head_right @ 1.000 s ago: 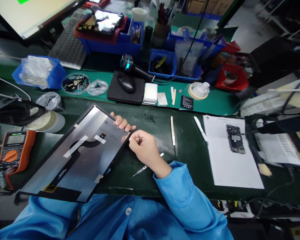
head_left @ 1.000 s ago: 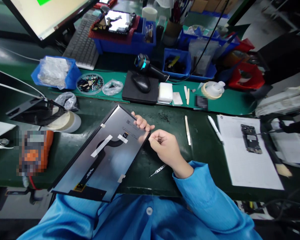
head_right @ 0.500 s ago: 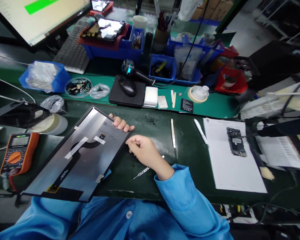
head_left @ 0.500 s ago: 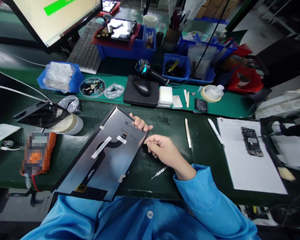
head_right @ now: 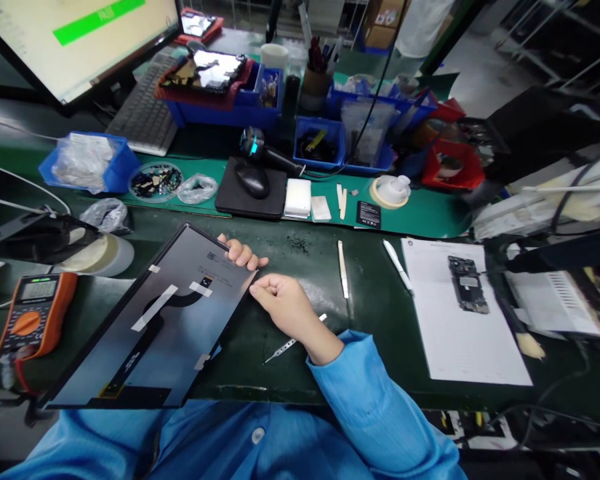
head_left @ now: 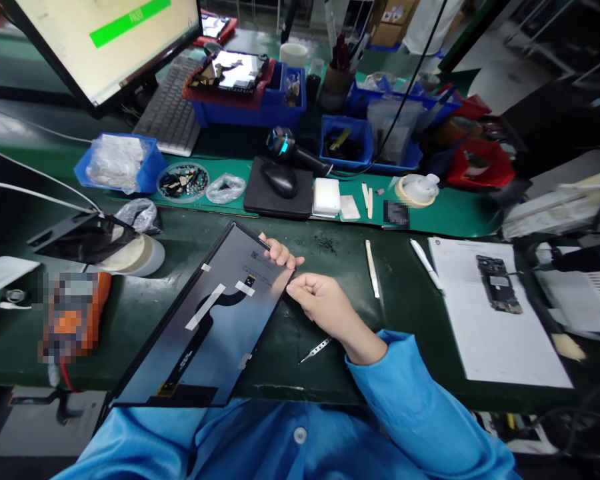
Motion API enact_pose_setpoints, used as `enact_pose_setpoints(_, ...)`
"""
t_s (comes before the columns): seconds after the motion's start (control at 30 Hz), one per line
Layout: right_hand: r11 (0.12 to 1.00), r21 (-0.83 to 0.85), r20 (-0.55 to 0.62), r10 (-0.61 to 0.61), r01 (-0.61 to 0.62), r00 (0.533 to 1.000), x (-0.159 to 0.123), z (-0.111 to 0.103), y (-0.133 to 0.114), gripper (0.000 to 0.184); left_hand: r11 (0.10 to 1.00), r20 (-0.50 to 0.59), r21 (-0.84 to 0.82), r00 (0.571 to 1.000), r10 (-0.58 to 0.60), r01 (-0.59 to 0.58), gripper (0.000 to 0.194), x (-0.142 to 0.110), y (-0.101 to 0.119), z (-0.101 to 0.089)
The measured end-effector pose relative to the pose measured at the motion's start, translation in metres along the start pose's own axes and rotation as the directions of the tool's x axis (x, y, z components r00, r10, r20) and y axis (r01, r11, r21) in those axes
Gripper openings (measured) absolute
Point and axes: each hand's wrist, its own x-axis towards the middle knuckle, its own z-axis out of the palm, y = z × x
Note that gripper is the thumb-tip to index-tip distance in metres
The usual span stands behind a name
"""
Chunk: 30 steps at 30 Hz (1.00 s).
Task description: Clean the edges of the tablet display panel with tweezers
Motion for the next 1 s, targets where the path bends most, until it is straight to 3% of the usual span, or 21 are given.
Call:
enact_pose_setpoints(0.23, 0.988, -0.135, -0.075, -0.087, 0.077, 0.993, -0.002, -0.004, 0.001, 0.025, 0.997, -0.012, -0.071, 1.0, 0.023, -0.024, 0.079, -0.006, -0.001, 0.005)
enact_pose_setpoints(0.43, 0.998, -0.012, -0.045, -0.056, 0.055, 0.997, 0.0, -0.009, -0.004, 0.027, 0.991, -0.133, -0.133, 0.991, -0.011, -0.007, 0.078, -0.007, 0.0, 0.013)
enact_pose_setpoints(0.57, 0.997, 0.071, -0.066, -0.038, 0.043, 0.997, 0.001, -0.012, -0.003, 0.025, 0.992, -0.1, -0.117, 0.993, -0.065, 0.053, 0.076, -0.007, 0.002, 0.009)
enact_pose_setpoints(0.77, 0.979, 0.203, -0.136, -0.005, 0.032, 0.991, 0.003, -0.014, -0.004, 0.025, 0.993, -0.029, -0.109, 0.998, -0.052, 0.049, 0.073, -0.009, 0.004, 0.003)
enact_pose_setpoints(1.0, 0.905, 0.416, -0.21, 0.006, 0.084, 0.978, 0.003, -0.015, -0.016, 0.024, 0.991, 0.061, -0.122, 0.997, -0.052, 0.059, 0.07, -0.006, 0.001, -0.01)
